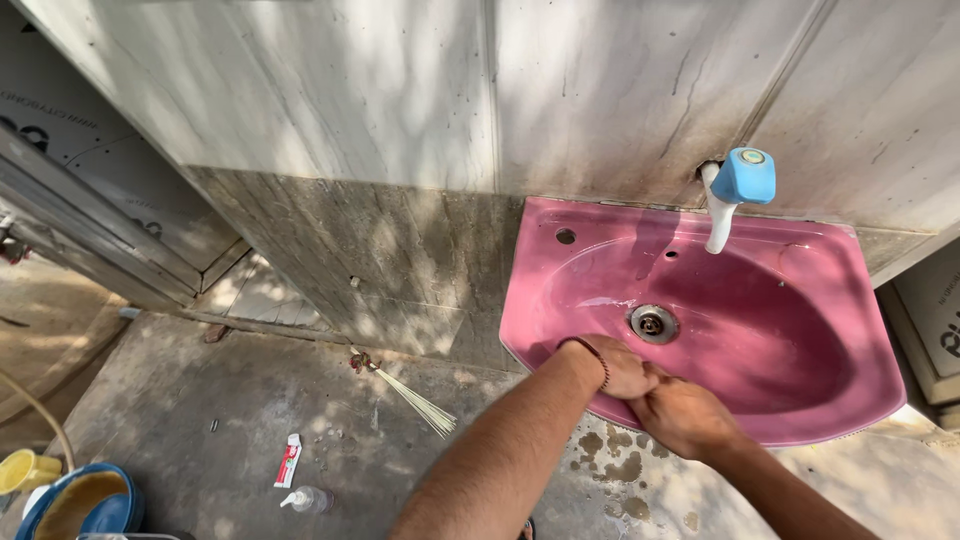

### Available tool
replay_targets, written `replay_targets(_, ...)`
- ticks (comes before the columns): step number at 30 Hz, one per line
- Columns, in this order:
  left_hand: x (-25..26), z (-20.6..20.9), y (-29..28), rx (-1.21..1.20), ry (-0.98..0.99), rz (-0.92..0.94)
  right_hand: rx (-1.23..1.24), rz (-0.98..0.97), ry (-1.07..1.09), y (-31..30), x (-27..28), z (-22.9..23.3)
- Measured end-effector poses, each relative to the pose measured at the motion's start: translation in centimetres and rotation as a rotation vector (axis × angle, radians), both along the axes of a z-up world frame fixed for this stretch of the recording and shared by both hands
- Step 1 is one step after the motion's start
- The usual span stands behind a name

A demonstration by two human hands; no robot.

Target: The person repairs a sink by pressing a black substance into gaps along the edge of the basin and around the faucet base.

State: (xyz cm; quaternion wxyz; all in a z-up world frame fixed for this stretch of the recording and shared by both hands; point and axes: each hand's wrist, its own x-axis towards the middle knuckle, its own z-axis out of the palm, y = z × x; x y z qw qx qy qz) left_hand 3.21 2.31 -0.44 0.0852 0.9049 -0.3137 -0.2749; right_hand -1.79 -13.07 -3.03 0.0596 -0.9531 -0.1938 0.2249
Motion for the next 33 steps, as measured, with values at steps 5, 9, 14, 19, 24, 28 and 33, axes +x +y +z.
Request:
replay_targets(5, -0.3, -1.4, -7.4, -0.091, 0.212, 0.112, 0.079, -0.024, -0.157, -8.3, -0.4, 0.9)
replay_targets(9, 1.3, -1.0, -6.3, -0.019, 0.186, 0.008, -0.284, -0.210, 0.137, -5.1, 0.7, 1.5)
replay_targets(14, 3.1, 0.5, -0.5, 0.117, 0.153, 0.030, -0.029, -0.232, 0.393, 4.0, 2.5, 2.2)
replay_targets(19, 4.4, 0.9, 0.6, 0.172, 0.125, 0.048, 0.109, -0.077, 0.416, 4.7, 3.6, 2.0)
replay_targets(24, 2.5, -3.0, -5.2, 0.063, 0.167, 0.085, 0.056, 0.034, 0.347, -2.9, 5.1, 0.6)
replay_targets(28, 2.8, -5.0, -8.9, 0.018, 0.183, 0.154, -0.144, -0.064, 0.347, -6.9, 6.2, 0.4)
replay_targets(33, 4.0, -5.1, -7.0, 0.131, 0.121, 0.130, -0.109, -0.011, 0.350, -3.5, 5.7, 0.5)
